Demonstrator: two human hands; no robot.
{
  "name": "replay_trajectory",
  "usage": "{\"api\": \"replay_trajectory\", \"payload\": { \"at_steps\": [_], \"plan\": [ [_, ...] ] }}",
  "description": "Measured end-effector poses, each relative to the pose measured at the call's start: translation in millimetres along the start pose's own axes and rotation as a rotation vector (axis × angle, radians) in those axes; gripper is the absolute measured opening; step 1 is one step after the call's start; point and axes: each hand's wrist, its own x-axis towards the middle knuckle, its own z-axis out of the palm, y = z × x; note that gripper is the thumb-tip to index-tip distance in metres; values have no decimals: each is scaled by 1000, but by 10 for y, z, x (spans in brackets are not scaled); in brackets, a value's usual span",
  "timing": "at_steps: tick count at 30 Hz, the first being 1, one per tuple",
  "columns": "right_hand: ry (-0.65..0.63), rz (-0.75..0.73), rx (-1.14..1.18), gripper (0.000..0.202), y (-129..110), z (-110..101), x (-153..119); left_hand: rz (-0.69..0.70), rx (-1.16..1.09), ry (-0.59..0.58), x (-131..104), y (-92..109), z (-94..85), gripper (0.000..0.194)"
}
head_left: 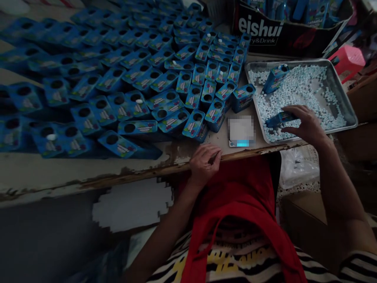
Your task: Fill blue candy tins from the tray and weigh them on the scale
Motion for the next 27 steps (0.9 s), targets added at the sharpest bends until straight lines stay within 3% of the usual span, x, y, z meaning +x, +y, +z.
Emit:
{"api": "replay_trajectory", "payload": {
  "at_steps": [2,4,9,15,19,27],
  "plan": [
    [-72,14,35,45,-70,-4,105,9,13,6,5,8,9,5],
    [-53,44,93,41,-156,-18,235,16,15,13,8,10,26,4],
    [58,44,209,50,-600,-97,568,21,-11,37,2,-15,77,6],
    [-28,-8,151,54,-1150,83,788,-4,-73,-1,11,-30,58,9],
    [-70,-10,104,60,-1279,181,819,-21,-126,-9,25,-28,25,12],
    [-124,-27,123,53,-1386,150,843,-57,-220,-26,56,-28,-25,14]
  ]
}}
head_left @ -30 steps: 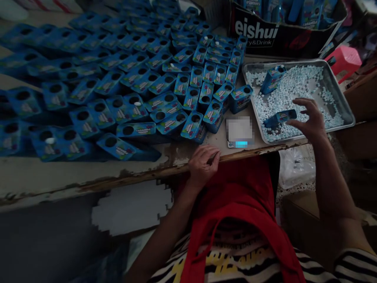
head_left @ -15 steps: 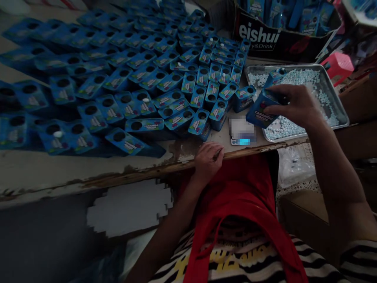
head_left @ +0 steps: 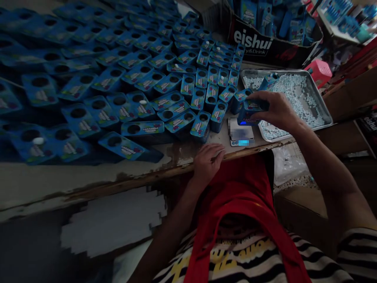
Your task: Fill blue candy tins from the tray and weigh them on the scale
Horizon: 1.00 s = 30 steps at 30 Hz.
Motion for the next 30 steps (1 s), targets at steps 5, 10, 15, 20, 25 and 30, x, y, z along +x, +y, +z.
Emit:
{"api": "replay_trajectory", "payload": {
  "at_steps": [5,10,15,20,25,30],
  "plan": [
    [-6,19,27,55,-27,10,16,-105,-105,-64,49,37,-94,25],
    [16,46,22,53,-44,21,41,-88,-115,-72,74,78,-125,20],
    [17,52,14,53,-39,20,48,-79,-92,-111,55,67,-104,15],
    [15,62,12,54,-11,28,29,-63,-62,-141,45,63,-99,20],
    [26,56,34,53,14,57,0,-20,-68,-131,54,73,-105,17],
    [21,54,50,53,50,132,-21,-28,-66,-124,52,77,-97,14]
  ]
}}
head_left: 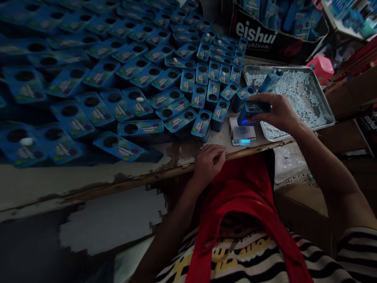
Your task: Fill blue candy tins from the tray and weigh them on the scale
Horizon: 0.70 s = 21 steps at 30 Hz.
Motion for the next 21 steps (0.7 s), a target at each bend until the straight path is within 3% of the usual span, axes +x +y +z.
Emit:
{"api": "replay_trajectory", "payload": {
  "at_steps": [12,15,19,21],
  "plan": [
    [-45,-2,23,52,173,344,-75,-6,45,-10,-27,-8,-11,16],
    [8,-49,13,57,244,301,-133,18,66,23,-38,-11,-9,14],
    [165,42,-142,60,699,8,-291,11,95,63,-55,10,-16,13],
    [105,167,-304,70,1052,-123,-413,5,93,87,-57,35,-28,13]
  ]
}}
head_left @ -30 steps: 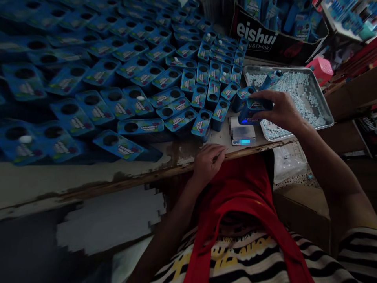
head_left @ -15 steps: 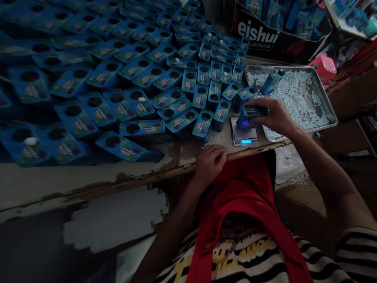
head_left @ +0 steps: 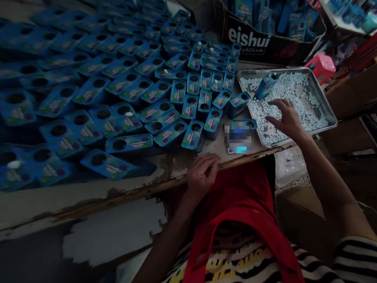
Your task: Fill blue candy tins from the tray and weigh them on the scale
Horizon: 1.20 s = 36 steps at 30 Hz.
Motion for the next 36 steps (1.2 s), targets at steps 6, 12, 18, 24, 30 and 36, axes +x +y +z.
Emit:
{"api": "replay_trajectory", "payload": {
  "at_steps": [6,12,18,24,30,36],
  "plan": [
    [-289,100,-239,79,633,214,-155,47,22,20,28,59,-23,18],
    [-265,57,6,25,621,269,15,-8,119,36,19,27,38,6],
    [-91,423,628,26,641,170,175,39,155,73,-4,-5,89,7],
    [-44,545,985,31,542,186,112,37,210,84,74,78,137,25],
    [-83,452,731,18,362,182,66,-45,75,-8,391,56,374,55],
    [-132,404,661,15,231,9,82,-121,-18,-39,480,-16,562,69]
  ]
}}
